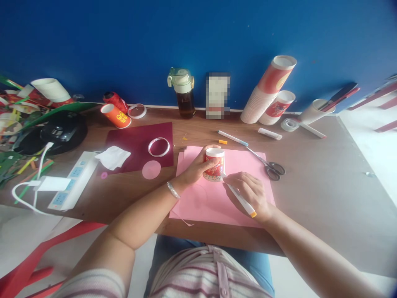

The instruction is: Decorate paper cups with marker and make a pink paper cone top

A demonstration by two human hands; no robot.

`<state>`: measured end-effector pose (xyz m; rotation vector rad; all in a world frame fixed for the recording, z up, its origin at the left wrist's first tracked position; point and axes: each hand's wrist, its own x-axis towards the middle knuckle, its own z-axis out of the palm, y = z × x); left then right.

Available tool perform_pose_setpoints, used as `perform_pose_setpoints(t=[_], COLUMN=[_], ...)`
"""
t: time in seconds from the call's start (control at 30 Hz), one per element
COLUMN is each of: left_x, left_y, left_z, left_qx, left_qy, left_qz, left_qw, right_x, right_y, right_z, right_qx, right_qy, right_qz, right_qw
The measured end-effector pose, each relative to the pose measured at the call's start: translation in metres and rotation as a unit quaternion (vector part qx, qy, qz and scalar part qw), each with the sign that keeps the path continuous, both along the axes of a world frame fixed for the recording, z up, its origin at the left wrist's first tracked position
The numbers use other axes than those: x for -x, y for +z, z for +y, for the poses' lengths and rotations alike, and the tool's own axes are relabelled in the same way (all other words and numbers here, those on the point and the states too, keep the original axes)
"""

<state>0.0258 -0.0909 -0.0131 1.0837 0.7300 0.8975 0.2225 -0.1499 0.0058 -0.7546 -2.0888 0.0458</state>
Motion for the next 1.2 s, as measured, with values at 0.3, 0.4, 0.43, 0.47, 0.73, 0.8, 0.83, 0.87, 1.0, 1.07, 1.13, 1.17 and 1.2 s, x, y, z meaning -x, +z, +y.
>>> perform_pose_setpoints(t=[0.3,0.4,0.43,0.47,0.73,0.8,0.83,0.87,1.0,1.07,1.13,1.17,1.2], left_x=[-0.0002,0.0001,0.0001,0.0001,-0.0001,-0.0002,-0.0002,-0.0002,0.0000,0.0001,0.0003,0.0004,0.0005], left_y=[0.0008,0.0001,0.0000,0.0000,0.0019,0.0023,0.0024,0.0024,0.0019,0.0009,-0.0004,-0.0010,-0.0015], left_z=[0.0001,0.0003,0.0004,0.0003,-0.0002,-0.0001,-0.0001,0.0000,0.0000,0.0002,0.0007,0.0009,0.0011], left_qx=[-0.013,-0.013,-0.013,-0.013,-0.014,-0.009,-0.007,-0.006,0.001,0.001,0.000,-0.001,-0.002], left_qy=[-0.002,-0.006,-0.005,-0.005,-0.001,0.000,-0.001,-0.002,0.000,0.003,0.004,0.004,0.003], left_qz=[0.007,0.009,0.009,0.009,0.012,0.011,0.009,0.007,0.005,0.004,0.003,0.001,0.000], left_qw=[1.000,1.000,1.000,1.000,1.000,1.000,1.000,1.000,1.000,1.000,1.000,1.000,1.000], right_x=[0.0002,-0.0002,-0.0003,-0.0005,-0.0014,-0.0014,-0.0014,-0.0014,-0.0022,-0.0030,-0.0037,-0.0040,-0.0042], right_y=[0.0007,0.0021,0.0022,0.0020,-0.0003,0.0003,0.0005,0.0006,-0.0013,-0.0033,-0.0053,-0.0059,-0.0064], right_z=[0.0015,0.0013,0.0012,0.0011,0.0015,0.0015,0.0014,0.0012,0.0002,0.0000,-0.0001,0.0000,0.0000], right_qx=[0.019,0.026,0.029,0.032,0.033,0.032,0.031,0.030,0.029,0.030,0.030,0.028,0.027], right_qy=[0.010,0.012,0.014,0.014,0.031,0.033,0.033,0.032,0.025,0.021,0.016,0.013,0.010], right_qz=[-0.006,-0.009,-0.011,-0.014,-0.022,-0.020,-0.019,-0.019,-0.015,-0.015,-0.019,-0.020,-0.020], right_qw=[1.000,1.000,0.999,0.999,0.999,0.999,0.999,0.999,0.999,0.999,0.999,0.999,0.999])
